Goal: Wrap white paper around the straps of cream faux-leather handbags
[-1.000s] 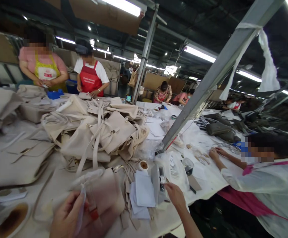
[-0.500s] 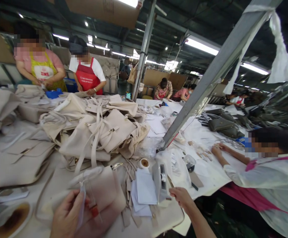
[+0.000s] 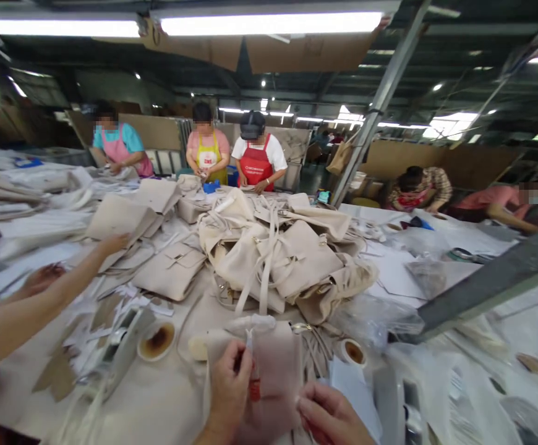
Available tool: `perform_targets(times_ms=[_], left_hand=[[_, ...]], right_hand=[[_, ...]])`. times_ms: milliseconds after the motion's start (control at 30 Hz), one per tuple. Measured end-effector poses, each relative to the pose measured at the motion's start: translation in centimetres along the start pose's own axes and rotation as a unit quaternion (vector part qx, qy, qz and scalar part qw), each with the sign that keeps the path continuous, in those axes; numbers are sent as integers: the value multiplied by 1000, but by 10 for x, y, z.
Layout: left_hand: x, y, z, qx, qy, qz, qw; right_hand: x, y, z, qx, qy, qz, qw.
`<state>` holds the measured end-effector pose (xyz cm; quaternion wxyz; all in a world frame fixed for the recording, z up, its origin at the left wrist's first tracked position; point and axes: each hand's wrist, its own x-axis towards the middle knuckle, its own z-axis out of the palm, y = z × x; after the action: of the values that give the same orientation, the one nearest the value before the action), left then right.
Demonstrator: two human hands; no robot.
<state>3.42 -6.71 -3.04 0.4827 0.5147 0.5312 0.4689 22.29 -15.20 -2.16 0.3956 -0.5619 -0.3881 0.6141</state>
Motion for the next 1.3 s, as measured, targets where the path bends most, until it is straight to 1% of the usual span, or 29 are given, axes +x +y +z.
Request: perform_targets(times_ms=[33, 100, 133, 167, 233, 300, 433, 533, 633, 700, 767, 800, 867, 933, 1000, 1067, 1167, 1300], left_hand=[[-1, -2, 0, 13, 3, 10, 1000], [-4, -6, -1, 36, -6, 30, 999], [-5, -8, -2, 41, -13, 38, 998], [-6, -9, -2, 42, -19, 44, 998], [-7, -11, -3, 40, -25, 53, 997], [-10, -10, -3, 39, -21, 55, 997], [-15, -5, -4, 36, -23, 36, 998], [-18, 0, -8, 21, -14, 16, 1000], [-21, 5, -15, -5, -1, 16, 1000], [-21, 8, -19, -24, -9, 26, 999], [-20, 11, -21, -49, -20, 16, 998], [-18, 12, -21, -70, -20, -5, 997], [-16, 12, -19, -138, -16, -75, 987], [-16, 10, -16, -221, -17, -155, 963], [-17, 4, -12, -276, -23, -205, 939], [-19, -2, -8, -299, -31, -216, 929], [-21, -9, -3, -309, -17, -214, 927], [-20, -8, -3, -320, 11, -215, 922]], right_hand=[[12, -26, 16, -19, -28, -45, 998], [33, -68, 42, -69, -64, -98, 991], [42, -81, 52, -98, -65, -107, 987], [49, -88, 59, -127, -61, -110, 984], [62, -89, 65, -178, -43, -98, 978], [70, -80, 65, -215, -24, -80, 973], [77, -70, 65, -268, 29, -68, 961], [78, -72, 68, -281, 63, -68, 955], [79, -73, 70, -272, 71, -69, 957], [78, -73, 68, -252, 65, -67, 963], [76, -72, 65, -222, 45, -57, 972], [74, -71, 64, -200, 27, -49, 978], [71, -67, 62, -138, -4, -32, 990], [68, -60, 63, -66, -12, -23, 997], [66, -52, 67, -8, -1, -28, 1000], [64, -45, 72, 33, 6, -38, 999], [63, -35, 81, 102, -1, -49, 994], [66, -28, 87, 161, 6, -66, 985]])
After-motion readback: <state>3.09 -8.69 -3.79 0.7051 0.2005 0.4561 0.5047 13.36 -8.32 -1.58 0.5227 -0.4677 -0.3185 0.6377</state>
